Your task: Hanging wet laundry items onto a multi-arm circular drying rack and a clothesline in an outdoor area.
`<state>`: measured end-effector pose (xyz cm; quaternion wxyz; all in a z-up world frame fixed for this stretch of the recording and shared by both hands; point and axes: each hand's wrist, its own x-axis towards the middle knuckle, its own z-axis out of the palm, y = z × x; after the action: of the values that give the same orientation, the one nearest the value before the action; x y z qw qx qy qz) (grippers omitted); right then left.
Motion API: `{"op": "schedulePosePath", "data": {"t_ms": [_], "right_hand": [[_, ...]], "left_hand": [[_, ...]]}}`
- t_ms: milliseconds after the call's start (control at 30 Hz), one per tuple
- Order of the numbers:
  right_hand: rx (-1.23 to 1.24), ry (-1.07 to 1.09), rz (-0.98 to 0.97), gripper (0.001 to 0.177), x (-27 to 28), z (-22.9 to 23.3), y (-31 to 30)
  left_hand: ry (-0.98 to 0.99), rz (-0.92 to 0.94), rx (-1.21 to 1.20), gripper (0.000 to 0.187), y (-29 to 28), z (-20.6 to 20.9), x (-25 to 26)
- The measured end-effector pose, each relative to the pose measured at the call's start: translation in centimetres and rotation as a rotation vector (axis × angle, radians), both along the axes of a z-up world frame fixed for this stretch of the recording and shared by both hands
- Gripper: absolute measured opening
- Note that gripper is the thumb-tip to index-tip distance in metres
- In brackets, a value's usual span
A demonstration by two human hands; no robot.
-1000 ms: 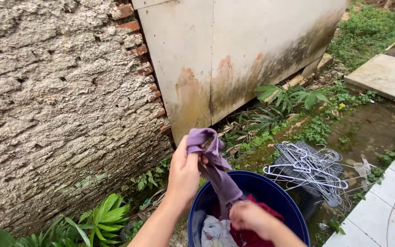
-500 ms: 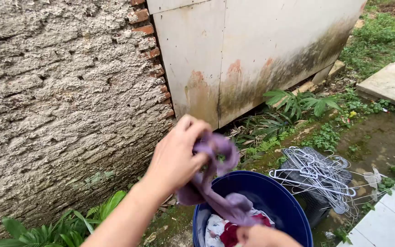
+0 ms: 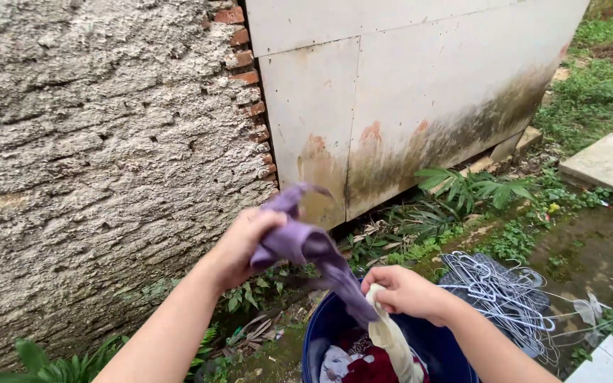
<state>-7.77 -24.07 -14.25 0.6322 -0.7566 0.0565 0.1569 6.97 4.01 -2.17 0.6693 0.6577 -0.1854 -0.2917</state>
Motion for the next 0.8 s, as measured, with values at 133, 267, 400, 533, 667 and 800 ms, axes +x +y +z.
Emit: {"op": "schedulePosePath", "data": {"t_ms": [133,267,400,533,667,800], "right_hand": [[-0.011,-0.072,0.043,0.016,0.6,6.5,1.9],[-0.113,-0.310,0.146,0.014,1.8,10.0,2.8],[-0.044,-0.382,0.199,0.011,3.5,13.3,5.1],[-0.025,-0.447,0.250,0.011,5.7,15.8,7.6],[0.032,-0.580,0.261,0.014,7.3,18.5,11.1],[0.061,-0.700,0.208,0.025,8.5,19.6,14.6]], "left_hand": [[-0.043,0.057,-0.342,0.031,-0.4,6.7,-2.1],[-0.250,0.144,-0.410,0.034,-0.2,5.9,-1.0],[-0.428,0.156,-0.208,0.034,0.6,5.0,-1.4],[-0.442,0.123,0.128,0.028,1.9,3.4,-2.1],[-0.358,-0.022,0.215,0.025,3.9,4.3,-3.0],[-0.410,0.106,0.184,0.028,7.4,6.0,-3.8]]}}
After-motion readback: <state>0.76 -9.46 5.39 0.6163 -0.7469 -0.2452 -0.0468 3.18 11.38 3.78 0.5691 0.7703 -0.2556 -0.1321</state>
